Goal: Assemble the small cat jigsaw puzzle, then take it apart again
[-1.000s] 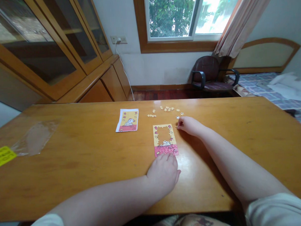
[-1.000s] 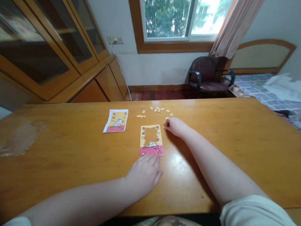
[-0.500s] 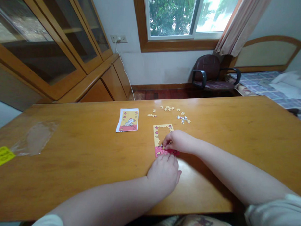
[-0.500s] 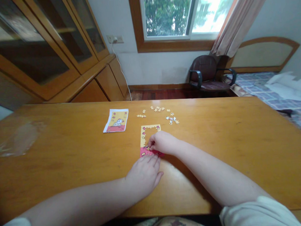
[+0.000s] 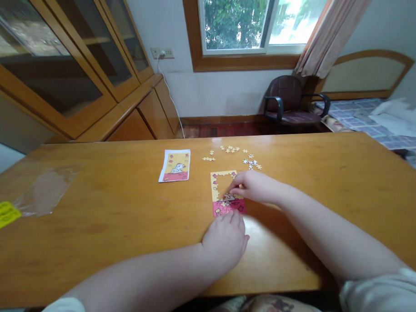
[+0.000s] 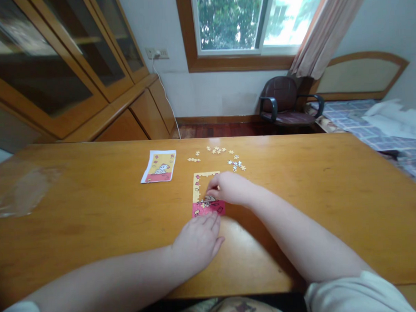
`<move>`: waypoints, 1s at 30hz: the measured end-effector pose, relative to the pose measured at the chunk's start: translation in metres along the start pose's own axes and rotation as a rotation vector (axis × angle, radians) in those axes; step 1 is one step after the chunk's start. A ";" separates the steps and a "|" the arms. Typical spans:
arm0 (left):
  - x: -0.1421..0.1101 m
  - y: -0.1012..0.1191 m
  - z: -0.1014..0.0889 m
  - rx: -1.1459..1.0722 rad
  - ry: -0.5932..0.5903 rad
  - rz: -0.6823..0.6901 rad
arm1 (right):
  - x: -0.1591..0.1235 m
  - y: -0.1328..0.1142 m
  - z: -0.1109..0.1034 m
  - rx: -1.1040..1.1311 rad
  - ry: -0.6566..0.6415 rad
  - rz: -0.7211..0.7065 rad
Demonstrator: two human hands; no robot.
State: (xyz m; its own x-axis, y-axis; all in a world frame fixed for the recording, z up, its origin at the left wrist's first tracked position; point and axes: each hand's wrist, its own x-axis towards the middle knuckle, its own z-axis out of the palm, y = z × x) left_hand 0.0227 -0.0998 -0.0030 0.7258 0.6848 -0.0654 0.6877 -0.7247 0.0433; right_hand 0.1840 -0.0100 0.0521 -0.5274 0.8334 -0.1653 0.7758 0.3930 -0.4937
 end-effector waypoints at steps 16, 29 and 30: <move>0.000 0.004 -0.002 0.012 -0.019 0.016 | -0.034 0.046 0.047 -0.253 0.233 -0.437; 0.000 0.004 0.003 0.007 -0.009 0.013 | -0.029 0.042 0.057 -0.280 0.198 -0.419; 0.000 0.004 0.003 0.002 -0.013 0.009 | -0.029 0.043 0.057 -0.284 0.195 -0.416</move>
State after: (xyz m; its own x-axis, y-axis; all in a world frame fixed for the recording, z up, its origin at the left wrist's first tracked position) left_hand 0.0251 -0.1032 -0.0057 0.7317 0.6771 -0.0778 0.6810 -0.7311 0.0420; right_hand 0.2124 -0.0394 -0.0129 -0.7573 0.6306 0.1697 0.5920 0.7727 -0.2291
